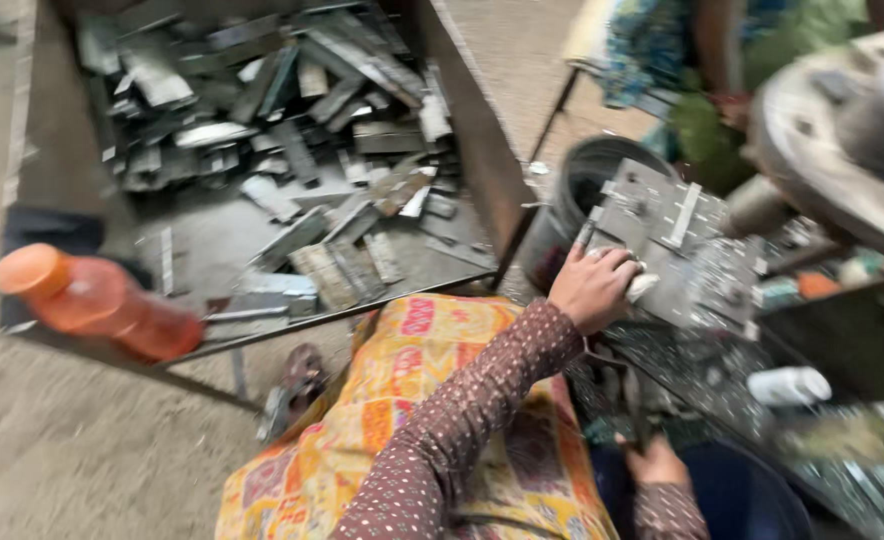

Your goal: The person repeatedly picks up metal hinge pieces from a bin, places them into a press machine, and operates the lever to process them. The processed pieces are then discarded into a pile.

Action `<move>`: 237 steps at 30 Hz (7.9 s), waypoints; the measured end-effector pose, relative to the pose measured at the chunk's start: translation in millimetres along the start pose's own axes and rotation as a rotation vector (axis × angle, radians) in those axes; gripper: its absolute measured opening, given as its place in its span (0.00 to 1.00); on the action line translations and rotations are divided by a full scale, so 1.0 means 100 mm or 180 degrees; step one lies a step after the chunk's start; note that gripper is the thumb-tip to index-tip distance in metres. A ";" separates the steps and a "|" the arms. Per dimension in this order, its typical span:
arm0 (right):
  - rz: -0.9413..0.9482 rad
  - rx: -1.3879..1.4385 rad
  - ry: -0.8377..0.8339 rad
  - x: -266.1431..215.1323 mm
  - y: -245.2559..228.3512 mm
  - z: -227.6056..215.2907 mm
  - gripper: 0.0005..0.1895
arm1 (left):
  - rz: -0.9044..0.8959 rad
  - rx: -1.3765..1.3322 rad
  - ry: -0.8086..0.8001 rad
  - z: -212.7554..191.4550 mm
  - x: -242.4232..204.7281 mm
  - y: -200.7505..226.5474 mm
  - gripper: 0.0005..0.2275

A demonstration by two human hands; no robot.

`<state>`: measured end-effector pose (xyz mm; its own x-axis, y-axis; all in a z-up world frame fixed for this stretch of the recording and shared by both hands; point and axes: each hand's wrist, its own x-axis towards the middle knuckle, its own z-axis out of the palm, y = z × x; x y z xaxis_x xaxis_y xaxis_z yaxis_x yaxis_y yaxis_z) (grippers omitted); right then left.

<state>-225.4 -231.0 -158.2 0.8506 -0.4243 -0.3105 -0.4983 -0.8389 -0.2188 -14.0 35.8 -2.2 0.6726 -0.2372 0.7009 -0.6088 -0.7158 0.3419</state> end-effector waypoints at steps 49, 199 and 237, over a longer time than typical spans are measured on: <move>0.0084 -0.0093 -0.0365 -0.41 -0.68 -0.77 0.28 | -0.1624 -0.2451 -0.0401 -0.60 -0.24 0.62 0.17; -0.0379 -0.0090 -0.0023 -0.10 -0.34 -0.32 0.32 | -0.0020 0.0322 -0.0800 -0.17 0.10 0.71 0.12; 0.0099 0.0249 -0.0456 -0.16 -0.42 -0.36 0.35 | 0.0026 0.0210 -0.0967 0.26 0.42 0.54 0.12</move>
<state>-212.3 -201.0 -111.1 0.8047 -0.3921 -0.4457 -0.5404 -0.7946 -0.2767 -8.2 -29.9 29.7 0.7689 -0.4214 0.4809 -0.5927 -0.7519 0.2887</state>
